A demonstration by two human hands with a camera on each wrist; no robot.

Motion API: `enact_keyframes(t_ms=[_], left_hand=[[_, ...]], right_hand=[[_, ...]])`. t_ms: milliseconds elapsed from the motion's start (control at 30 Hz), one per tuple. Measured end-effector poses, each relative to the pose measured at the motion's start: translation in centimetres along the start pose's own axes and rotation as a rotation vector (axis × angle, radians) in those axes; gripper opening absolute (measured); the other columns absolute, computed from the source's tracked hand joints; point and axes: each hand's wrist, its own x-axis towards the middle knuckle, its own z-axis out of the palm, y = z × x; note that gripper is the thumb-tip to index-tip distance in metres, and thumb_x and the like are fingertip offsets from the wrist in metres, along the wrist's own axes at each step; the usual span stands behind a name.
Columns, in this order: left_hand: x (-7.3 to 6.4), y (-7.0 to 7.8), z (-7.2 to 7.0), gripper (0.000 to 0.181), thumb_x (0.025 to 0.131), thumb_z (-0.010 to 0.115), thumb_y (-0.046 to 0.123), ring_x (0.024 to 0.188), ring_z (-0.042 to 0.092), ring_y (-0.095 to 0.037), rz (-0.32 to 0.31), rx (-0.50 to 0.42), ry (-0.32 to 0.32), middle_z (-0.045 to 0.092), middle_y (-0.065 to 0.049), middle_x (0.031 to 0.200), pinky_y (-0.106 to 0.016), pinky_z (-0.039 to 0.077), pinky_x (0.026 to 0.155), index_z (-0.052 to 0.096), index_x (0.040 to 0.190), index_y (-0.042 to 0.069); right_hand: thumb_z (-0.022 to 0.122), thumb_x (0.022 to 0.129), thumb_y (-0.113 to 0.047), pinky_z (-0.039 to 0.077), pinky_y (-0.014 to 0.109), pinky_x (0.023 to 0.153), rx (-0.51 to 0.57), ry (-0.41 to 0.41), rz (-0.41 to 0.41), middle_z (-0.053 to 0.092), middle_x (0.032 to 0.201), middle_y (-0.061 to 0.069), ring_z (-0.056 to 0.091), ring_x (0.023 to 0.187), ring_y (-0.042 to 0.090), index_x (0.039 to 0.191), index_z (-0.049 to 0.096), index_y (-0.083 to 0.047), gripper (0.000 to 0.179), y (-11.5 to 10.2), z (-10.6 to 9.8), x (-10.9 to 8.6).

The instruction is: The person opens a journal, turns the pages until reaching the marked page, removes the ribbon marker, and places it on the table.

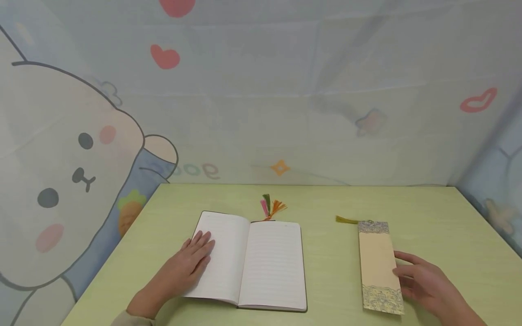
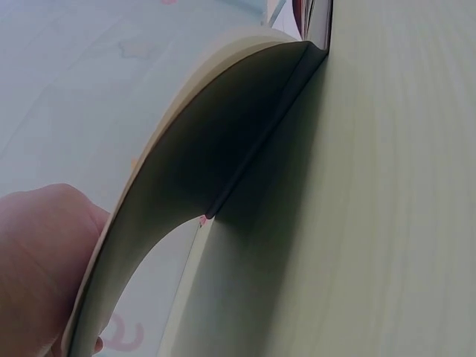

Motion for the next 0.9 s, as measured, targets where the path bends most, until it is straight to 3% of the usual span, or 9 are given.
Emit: enact_keyframes(t_ms=[167,333,500,533,567,633,733,900], left_hand=[[0.0,0.1,-0.1,0.042,0.097,0.047,0.023,0.133,0.031,-0.034,0.003,-0.007,0.004,0.04,-0.015,0.142,-0.052,0.029,0.105,0.05,0.133,0.001],[0.1,0.1,-0.1,0.042,0.097,0.047,0.022,0.133,0.031,-0.034,0.006,-0.014,0.011,0.04,-0.015,0.142,-0.052,0.029,0.105,0.05,0.133,0.001],[0.1,0.2,-0.1,0.041,0.097,0.048,0.022,0.133,0.032,-0.034,0.009,-0.009,0.016,0.041,-0.016,0.141,-0.052,0.029,0.105,0.05,0.132,0.001],[0.0,0.2,-0.1,0.041,0.097,0.048,0.022,0.133,0.032,-0.034,0.009,-0.008,0.017,0.041,-0.015,0.141,-0.052,0.029,0.105,0.05,0.133,0.001],[0.1,0.1,-0.1,0.041,0.097,0.048,0.022,0.133,0.032,-0.034,0.009,-0.008,0.017,0.041,-0.015,0.141,-0.052,0.029,0.105,0.05,0.133,0.001],[0.0,0.1,-0.1,0.042,0.097,0.048,0.022,0.133,0.032,-0.034,0.009,-0.01,0.019,0.041,-0.015,0.141,-0.052,0.028,0.105,0.05,0.133,0.001],[0.1,0.1,-0.1,0.042,0.097,0.048,0.022,0.133,0.032,-0.034,0.008,-0.01,0.02,0.041,-0.015,0.141,-0.051,0.028,0.105,0.05,0.133,0.001],[0.1,0.1,0.0,0.041,0.097,0.048,0.022,0.133,0.032,-0.033,0.008,-0.003,0.022,0.041,-0.015,0.141,-0.052,0.028,0.105,0.051,0.132,0.002]], right_hand=[[0.053,0.093,-0.006,0.047,0.032,0.068,-0.013,0.047,0.009,0.052,0.104,-0.002,0.056,0.085,0.016,0.103,0.053,-0.035,0.03,0.1,-1.1,-0.5],[0.057,0.091,-0.007,0.049,0.033,0.072,-0.037,0.12,0.03,0.047,0.11,0.0,0.057,0.086,0.016,0.112,0.048,-0.033,0.035,-0.1,-2.0,-0.9],[0.055,0.092,-0.008,0.047,0.03,0.065,-0.072,0.129,0.035,0.041,0.118,0.006,0.054,0.078,0.013,0.1,0.052,-0.038,0.031,-0.2,-2.9,-1.2],[0.056,0.092,-0.008,0.046,0.03,0.064,-0.086,0.136,0.038,0.042,0.117,0.007,0.054,0.077,0.013,0.11,0.05,-0.036,0.034,-0.1,-3.0,-1.2],[0.056,0.092,-0.008,0.046,0.03,0.063,-0.093,0.145,0.042,0.042,0.118,0.008,0.054,0.077,0.013,0.121,0.047,-0.035,0.041,-0.2,-3.1,-1.2],[0.058,0.09,-0.008,0.045,0.031,0.063,-0.115,0.166,0.048,0.045,0.115,0.007,0.054,0.077,0.015,0.143,0.025,-0.027,0.065,-0.1,-3.3,-1.2],[0.061,0.088,-0.009,0.044,0.035,0.067,-0.15,0.216,0.064,0.05,0.101,-0.003,0.053,0.08,0.018,0.148,-0.01,-0.006,0.093,-0.1,-3.5,-1.0],[0.061,0.086,-0.006,0.046,0.044,0.078,-0.191,0.255,0.071,0.052,0.1,0.0,0.054,0.087,0.023,0.146,-0.012,-0.001,0.094,-0.1,-4.1,-0.7]])
